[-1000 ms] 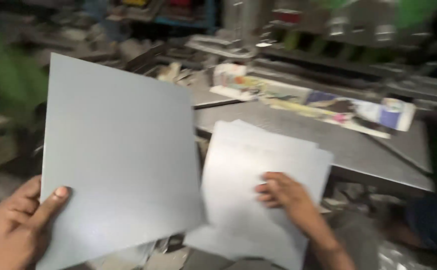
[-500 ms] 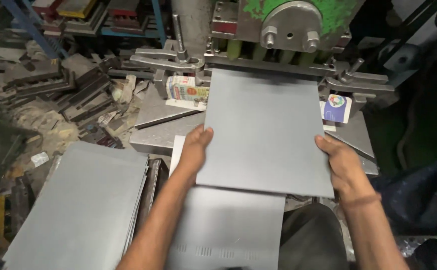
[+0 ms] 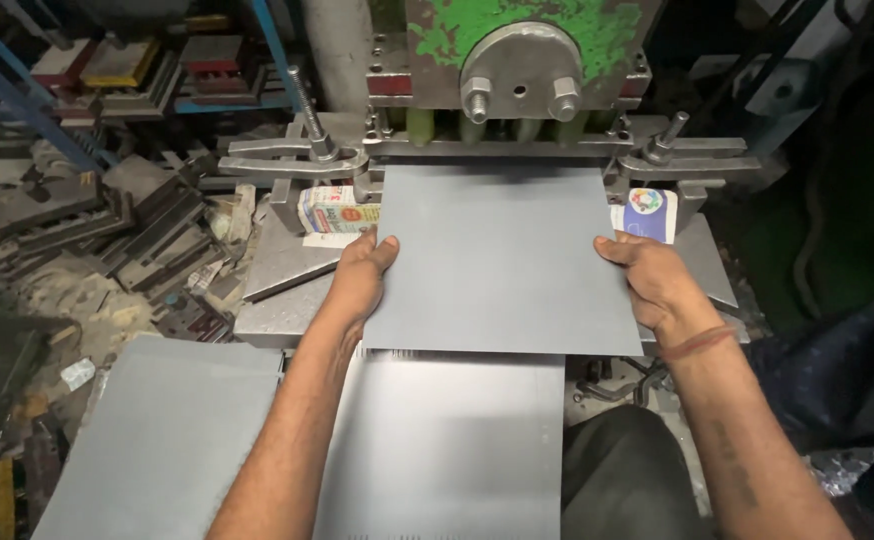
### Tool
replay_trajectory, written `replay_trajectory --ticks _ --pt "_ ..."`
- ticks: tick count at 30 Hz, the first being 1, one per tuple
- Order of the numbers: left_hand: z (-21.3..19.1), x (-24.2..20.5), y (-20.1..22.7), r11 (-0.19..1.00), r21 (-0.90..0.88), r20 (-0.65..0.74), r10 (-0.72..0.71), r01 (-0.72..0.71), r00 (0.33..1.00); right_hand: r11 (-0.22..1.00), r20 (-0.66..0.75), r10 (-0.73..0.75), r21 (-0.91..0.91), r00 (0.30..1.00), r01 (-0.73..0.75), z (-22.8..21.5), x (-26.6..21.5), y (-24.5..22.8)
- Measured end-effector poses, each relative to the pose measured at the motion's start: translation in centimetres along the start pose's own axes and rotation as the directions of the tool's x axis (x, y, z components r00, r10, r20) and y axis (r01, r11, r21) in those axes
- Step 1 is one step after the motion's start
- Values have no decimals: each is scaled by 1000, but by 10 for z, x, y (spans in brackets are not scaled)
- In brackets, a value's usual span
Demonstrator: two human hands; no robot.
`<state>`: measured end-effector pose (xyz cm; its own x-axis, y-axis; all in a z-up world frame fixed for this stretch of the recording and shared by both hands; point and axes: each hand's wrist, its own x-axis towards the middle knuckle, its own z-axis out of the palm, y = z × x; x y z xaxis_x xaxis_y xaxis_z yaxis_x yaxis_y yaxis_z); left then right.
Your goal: Feeding metal sheets into a stamping press to create slots.
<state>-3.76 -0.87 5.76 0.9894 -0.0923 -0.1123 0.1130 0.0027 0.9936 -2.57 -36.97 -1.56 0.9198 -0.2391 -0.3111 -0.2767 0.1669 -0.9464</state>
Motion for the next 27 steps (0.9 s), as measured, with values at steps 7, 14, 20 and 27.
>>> replay_trajectory --ticks 7,14,20,27 --pt "-7 17 -22 999 23 2 40 -40 999 1000 -6 0 -4 1000 0 2 -2 -3" --pt "-18 39 -54 978 -206 -34 -16 9 999 994 -78 -33 -102 996 25 24 -60 -23" --pt "-35 13 -76 974 -213 -82 64 -80 995 950 -121 -160 -289 980 119 50 -145 -33" --pt "-106 -75 -13 871 477 153 50 -118 987 290 238 -680 -781 693 553 108 -219 -55"
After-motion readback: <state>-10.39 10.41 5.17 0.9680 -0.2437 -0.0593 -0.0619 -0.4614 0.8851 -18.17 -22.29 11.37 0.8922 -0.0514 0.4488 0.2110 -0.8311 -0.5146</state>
